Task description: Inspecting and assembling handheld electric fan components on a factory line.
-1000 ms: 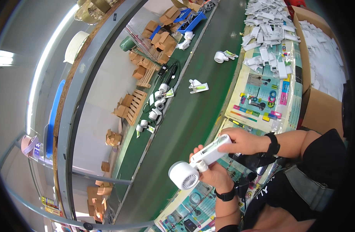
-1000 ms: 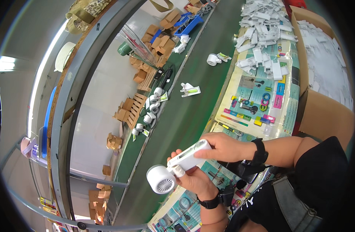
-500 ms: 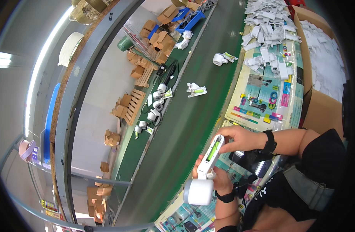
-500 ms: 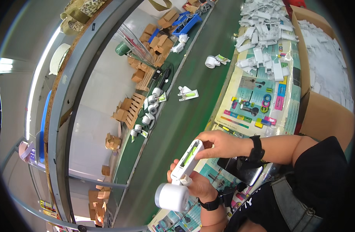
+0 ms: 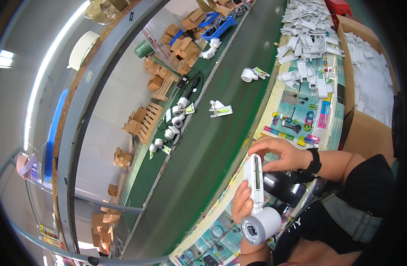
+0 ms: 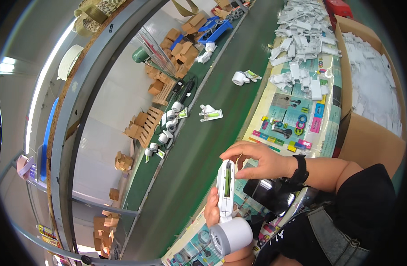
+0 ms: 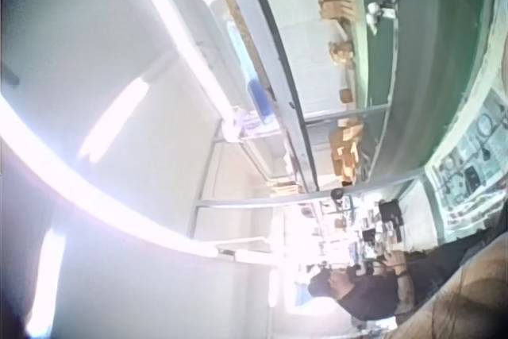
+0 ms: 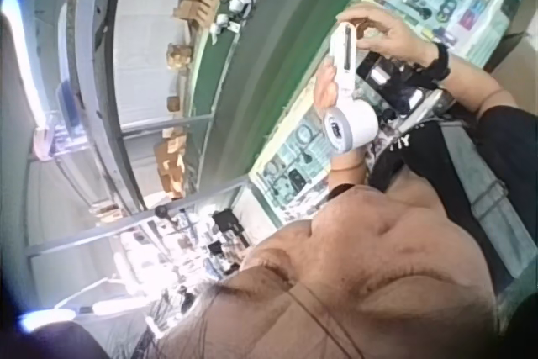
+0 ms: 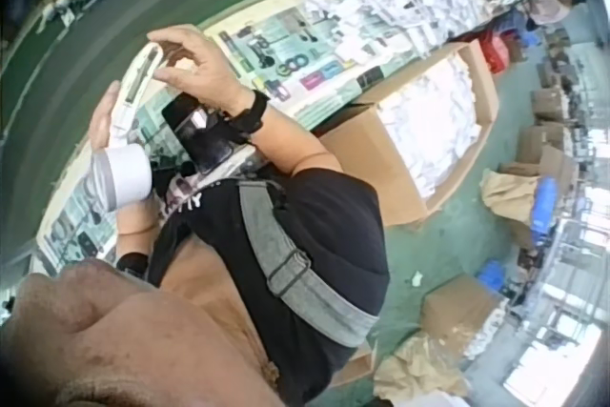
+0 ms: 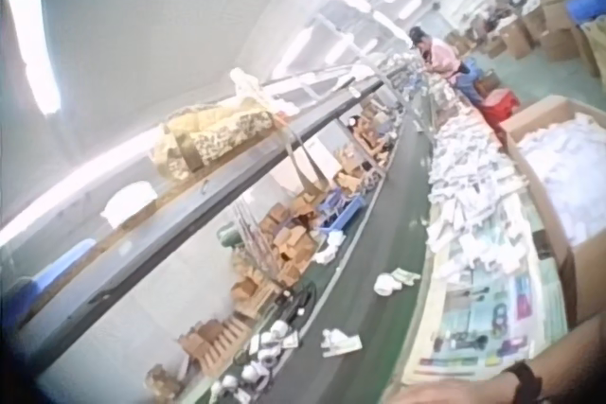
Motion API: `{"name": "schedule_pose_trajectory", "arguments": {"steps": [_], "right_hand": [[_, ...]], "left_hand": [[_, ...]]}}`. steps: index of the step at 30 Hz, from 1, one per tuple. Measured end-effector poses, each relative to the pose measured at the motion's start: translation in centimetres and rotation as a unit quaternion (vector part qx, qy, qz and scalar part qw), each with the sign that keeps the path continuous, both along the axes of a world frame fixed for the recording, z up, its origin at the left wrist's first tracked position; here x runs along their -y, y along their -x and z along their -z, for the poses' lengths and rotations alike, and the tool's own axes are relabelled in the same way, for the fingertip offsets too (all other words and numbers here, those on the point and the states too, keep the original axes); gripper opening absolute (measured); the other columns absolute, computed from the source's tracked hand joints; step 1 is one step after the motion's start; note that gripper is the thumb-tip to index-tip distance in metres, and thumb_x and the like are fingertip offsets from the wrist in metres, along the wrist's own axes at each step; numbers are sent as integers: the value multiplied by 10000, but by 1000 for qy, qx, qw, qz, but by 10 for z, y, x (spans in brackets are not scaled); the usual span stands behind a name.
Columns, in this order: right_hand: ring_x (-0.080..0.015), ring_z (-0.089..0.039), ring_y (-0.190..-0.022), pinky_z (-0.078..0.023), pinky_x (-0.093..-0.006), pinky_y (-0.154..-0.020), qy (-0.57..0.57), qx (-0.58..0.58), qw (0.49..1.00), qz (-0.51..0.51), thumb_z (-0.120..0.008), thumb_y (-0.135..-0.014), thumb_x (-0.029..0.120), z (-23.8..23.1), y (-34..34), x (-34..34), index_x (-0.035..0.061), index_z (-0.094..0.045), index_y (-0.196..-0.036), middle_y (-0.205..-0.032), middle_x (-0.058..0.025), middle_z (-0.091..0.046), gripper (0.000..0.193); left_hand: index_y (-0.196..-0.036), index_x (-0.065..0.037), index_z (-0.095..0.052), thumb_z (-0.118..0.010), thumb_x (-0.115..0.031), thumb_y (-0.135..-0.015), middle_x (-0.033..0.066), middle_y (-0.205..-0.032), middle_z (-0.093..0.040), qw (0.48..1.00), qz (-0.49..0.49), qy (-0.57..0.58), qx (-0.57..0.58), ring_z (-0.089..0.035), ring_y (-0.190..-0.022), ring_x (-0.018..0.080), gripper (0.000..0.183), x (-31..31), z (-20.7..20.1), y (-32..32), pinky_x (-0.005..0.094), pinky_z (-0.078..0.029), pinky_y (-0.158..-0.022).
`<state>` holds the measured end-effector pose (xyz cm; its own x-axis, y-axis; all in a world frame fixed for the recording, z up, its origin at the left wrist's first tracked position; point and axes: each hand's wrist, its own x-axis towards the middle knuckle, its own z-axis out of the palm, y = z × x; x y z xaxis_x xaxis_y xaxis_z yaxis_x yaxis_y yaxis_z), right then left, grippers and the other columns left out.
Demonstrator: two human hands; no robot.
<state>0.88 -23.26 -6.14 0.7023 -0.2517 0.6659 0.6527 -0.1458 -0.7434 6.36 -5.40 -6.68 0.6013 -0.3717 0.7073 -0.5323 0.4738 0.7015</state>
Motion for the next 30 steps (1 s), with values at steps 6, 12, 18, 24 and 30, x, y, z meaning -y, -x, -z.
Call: {"name": "schedule_pose_trajectory", "arguments": {"steps": [6, 12, 18, 24, 30], "right_hand": [[-159, -566, -873, -469, -260, -724, 106, 16, 990, 86, -651, -807, 83, -15, 13, 17, 64, -624, -1048, -1004, -78, -582, 243], [-209, -556, -903, -454, -313, -768, 246, -11, 964, 103, -640, -806, 90, -31, 18, 23, 68, -611, -880, -966, -72, -571, 83], [-232, -519, -974, -425, -325, -831, 221, 58, 971, 72, -598, -841, 131, -35, 18, 8, 62, -554, -949, -1037, -80, -528, 136], [-202, -542, -897, -438, -302, -777, 75, -111, 990, 36, -576, -864, 326, -16, 15, 3, 23, -493, -1132, -1002, -102, -532, 412], [-277, -547, -736, -439, -348, -636, 174, -173, 964, 100, -572, -841, 426, -28, 16, -23, 12, -572, -922, -818, -115, -539, 422]], "left_hand": [[-1107, -100, -485, -716, 19, -687, 142, -1114, -557, 985, -54, -89, 138, -565, -1049, 361, 494, -1, -1, 4, 424, -498, -865], [-1126, -95, -476, -675, 14, -731, 188, -1143, -534, 994, 36, -101, -22, -523, -1099, 393, 455, -3, 10, -1, 443, -489, -883], [-1046, 61, -538, -509, -194, -896, 165, -891, -611, 896, 137, -17, -423, -621, -868, 235, 298, -1, -14, 1, 311, -534, -724], [-1199, -33, -406, -585, -324, -858, 119, -1119, -532, 984, -25, 113, -139, -547, -1048, 292, 483, 21, 0, -12, 421, -465, -914], [-1179, -42, -437, -602, -353, -839, 99, -1125, -538, 972, -55, 119, -193, -527, -1085, 249, 490, 21, -17, 1, 415, -476, -908]]}}
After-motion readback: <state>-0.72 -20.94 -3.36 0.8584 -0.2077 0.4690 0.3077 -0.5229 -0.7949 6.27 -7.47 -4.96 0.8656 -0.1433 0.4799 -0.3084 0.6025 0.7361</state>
